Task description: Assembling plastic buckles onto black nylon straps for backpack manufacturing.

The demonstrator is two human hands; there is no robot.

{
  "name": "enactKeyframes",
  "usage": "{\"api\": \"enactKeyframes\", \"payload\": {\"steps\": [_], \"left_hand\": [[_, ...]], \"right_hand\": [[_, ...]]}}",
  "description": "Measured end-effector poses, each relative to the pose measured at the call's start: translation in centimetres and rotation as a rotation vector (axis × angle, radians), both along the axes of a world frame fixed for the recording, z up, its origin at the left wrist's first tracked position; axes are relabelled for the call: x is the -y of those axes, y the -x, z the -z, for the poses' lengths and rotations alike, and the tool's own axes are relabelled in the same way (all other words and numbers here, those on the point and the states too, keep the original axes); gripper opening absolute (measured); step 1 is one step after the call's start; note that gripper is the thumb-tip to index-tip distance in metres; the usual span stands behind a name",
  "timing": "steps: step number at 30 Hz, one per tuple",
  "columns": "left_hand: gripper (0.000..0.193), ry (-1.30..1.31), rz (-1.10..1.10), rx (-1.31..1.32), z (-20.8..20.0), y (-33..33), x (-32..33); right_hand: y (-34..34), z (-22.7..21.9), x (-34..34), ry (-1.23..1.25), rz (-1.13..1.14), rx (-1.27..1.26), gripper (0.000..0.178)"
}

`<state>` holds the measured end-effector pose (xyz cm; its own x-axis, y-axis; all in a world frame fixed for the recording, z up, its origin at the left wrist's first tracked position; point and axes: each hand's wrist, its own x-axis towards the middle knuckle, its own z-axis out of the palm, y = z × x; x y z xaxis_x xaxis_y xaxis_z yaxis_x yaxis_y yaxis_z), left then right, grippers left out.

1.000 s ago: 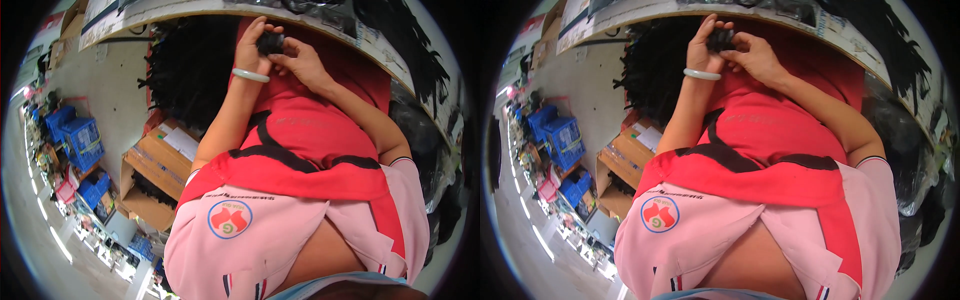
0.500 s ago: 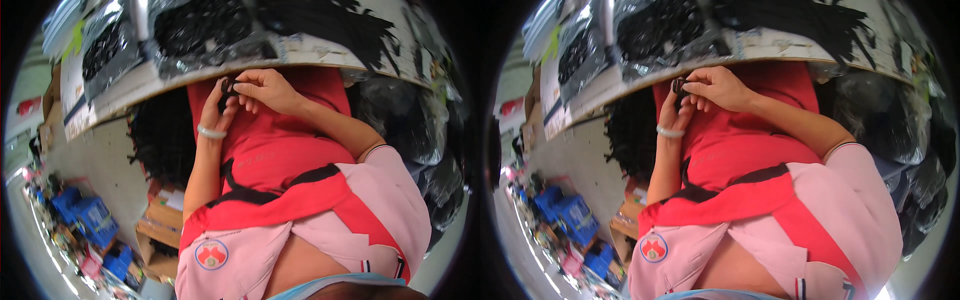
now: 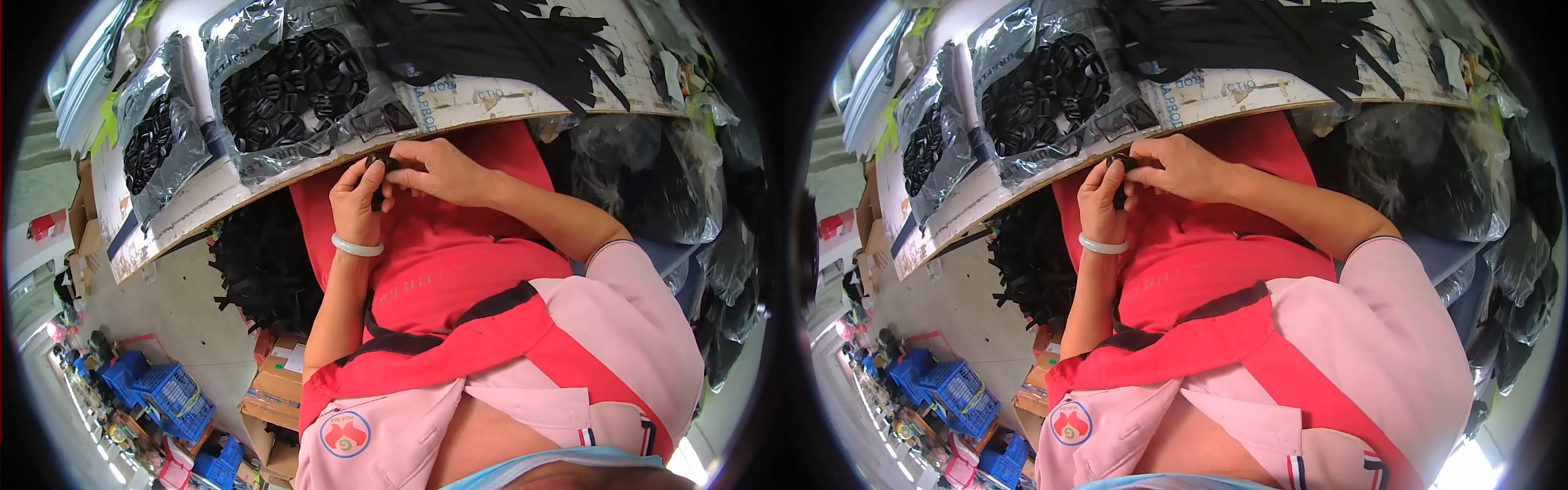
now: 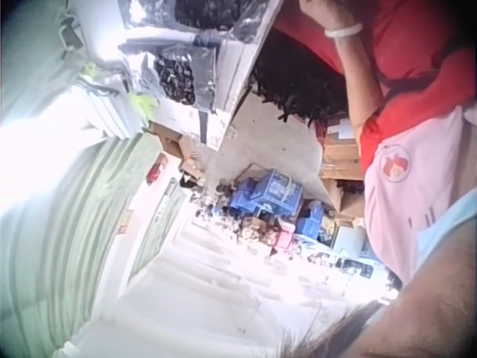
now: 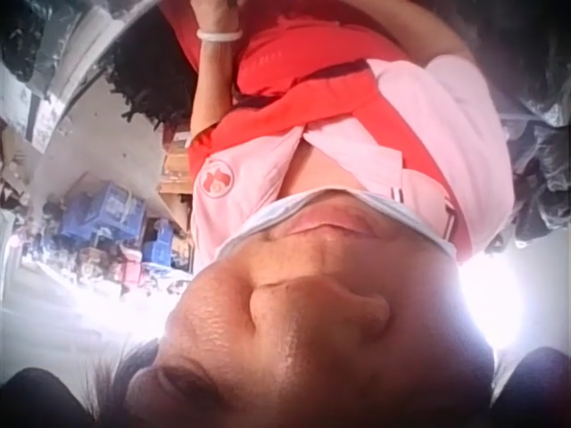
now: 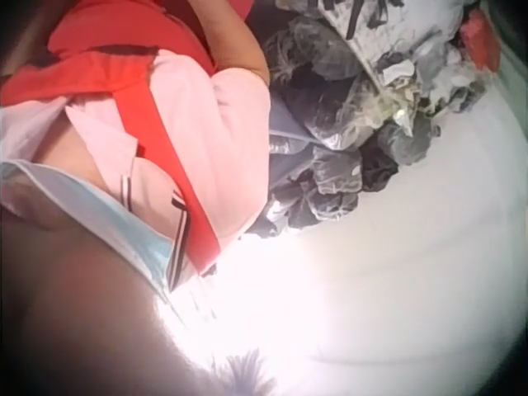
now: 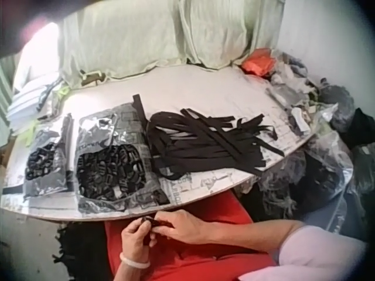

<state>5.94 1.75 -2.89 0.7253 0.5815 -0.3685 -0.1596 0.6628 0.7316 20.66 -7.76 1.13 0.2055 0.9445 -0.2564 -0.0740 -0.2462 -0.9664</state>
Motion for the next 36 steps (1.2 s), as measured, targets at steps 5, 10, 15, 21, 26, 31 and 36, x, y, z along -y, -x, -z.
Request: {"api": "enactKeyframes", "payload": {"steps": [5,10,15,21,26,31,36], "left_hand": [[0.017,0.028,-0.009,-0.057,-1.1,0.7,-0.3],[0.021,0.043,0.057,-0.04,0.4,1.1,-0.4],[0.024,-0.072,0.01,-0.153,-1.0,1.7,-0.4],[0.021,-0.124,-0.05,-0.12,-2.2,1.0,0.0],[0.021,-0.284,-0.116,-0.156,-2.5,1.5,0.4],[0.02,-0.472,-0.153,-0.162,-1.2,1.4,0.8],[0.031,-0.881,-0.201,-0.164,0.0,1.7,0.4]], "right_hand": [[-6.4,-1.9,-2.1,-0.296,0.284,1.032,0.018],[-11.4,-2.0,-4.4,-0.325,0.192,1.562,0.011],[-6.2,-7.9,-3.2,-0.321,0.299,1.099,0.018],[0.0,-3.8,-0.6,-0.016,0.014,-0.022,0.017],[0.7,-1.0,0.0,0.115,0.042,-0.201,0.017],[1.2,0.1,-0.3,0.092,0.128,-0.317,0.019],[1.9,0.4,-0.4,0.022,0.159,-0.419,0.019]]}}
